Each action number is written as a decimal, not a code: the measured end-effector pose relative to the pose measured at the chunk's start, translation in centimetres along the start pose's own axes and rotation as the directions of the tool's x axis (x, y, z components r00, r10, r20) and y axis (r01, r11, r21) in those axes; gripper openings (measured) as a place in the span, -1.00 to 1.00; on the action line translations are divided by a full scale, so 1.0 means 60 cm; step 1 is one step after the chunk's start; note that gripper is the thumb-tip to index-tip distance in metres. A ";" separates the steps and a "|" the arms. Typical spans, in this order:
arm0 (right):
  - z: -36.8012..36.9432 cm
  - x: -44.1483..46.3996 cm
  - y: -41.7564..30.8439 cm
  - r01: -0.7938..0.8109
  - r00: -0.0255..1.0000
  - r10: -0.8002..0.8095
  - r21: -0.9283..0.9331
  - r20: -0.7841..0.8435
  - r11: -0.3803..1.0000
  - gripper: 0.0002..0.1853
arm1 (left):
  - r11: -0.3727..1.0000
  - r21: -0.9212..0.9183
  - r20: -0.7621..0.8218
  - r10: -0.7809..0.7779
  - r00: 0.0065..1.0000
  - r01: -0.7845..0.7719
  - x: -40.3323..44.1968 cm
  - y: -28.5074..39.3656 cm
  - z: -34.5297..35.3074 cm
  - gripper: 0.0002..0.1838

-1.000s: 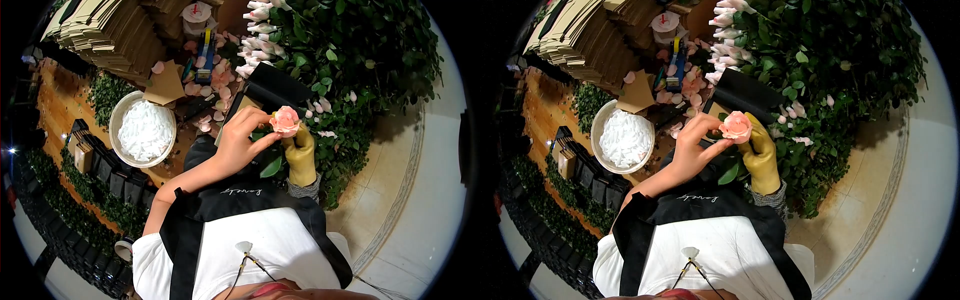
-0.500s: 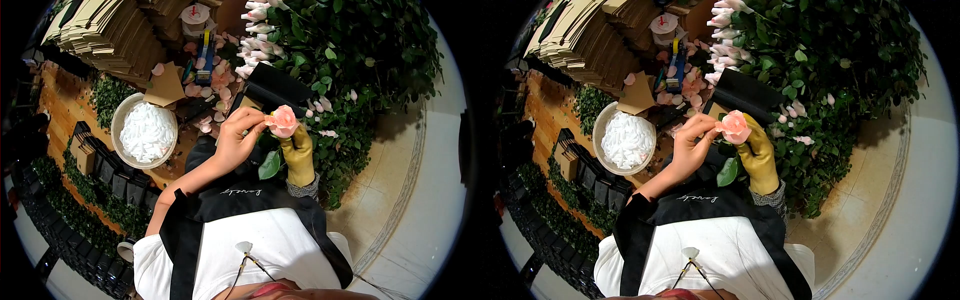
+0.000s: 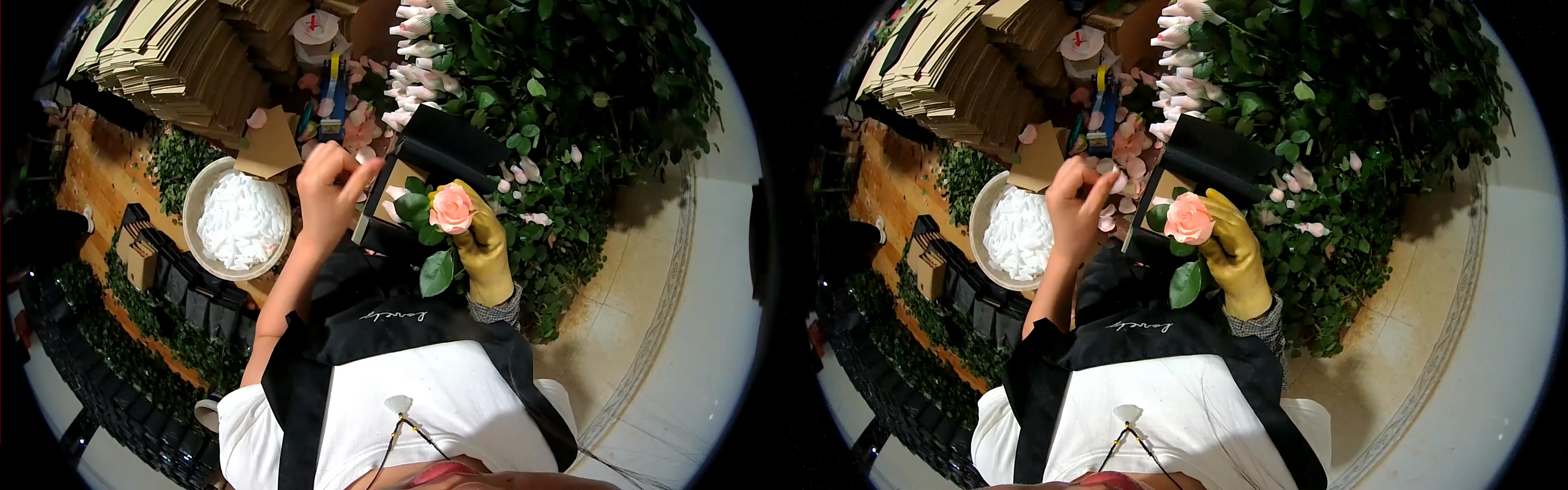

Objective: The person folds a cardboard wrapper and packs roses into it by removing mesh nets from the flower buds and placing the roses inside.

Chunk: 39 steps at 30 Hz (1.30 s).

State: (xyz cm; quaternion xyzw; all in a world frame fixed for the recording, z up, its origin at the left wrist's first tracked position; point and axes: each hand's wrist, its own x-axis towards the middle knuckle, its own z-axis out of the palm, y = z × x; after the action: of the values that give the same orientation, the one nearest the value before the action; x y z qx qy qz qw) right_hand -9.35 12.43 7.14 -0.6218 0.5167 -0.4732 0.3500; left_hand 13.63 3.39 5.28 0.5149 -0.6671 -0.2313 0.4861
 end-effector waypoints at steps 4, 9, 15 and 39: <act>0.004 0.011 -0.011 0.039 0.998 -0.036 -0.075 0.045 0.996 -0.66 | 0.925 -0.219 0.148 0.346 0.926 -0.311 -0.010 0.030 -0.008 -0.61; 0.002 0.014 -0.019 0.059 0.994 -0.051 -0.080 0.092 0.995 -0.66 | 0.823 -0.104 0.082 0.566 0.820 -0.558 -0.003 0.045 -0.001 -0.65; 0.002 0.009 -0.021 0.060 0.997 -0.056 -0.087 0.047 0.994 -0.66 | 0.805 0.139 0.017 0.580 0.814 -0.576 0.003 0.038 0.002 -0.71; 0.001 0.016 -0.012 0.160 0.986 -0.140 -0.307 0.087 0.938 -0.64 | 0.942 0.019 -0.129 0.336 0.933 -0.336 -0.022 0.085 -0.009 -0.77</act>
State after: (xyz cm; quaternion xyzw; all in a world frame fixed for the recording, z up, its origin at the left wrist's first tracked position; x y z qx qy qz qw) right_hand -9.06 11.67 8.04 -0.7218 0.5247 -0.3904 0.2265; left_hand 11.76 6.59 9.12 0.4066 -0.7116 -0.1118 0.5619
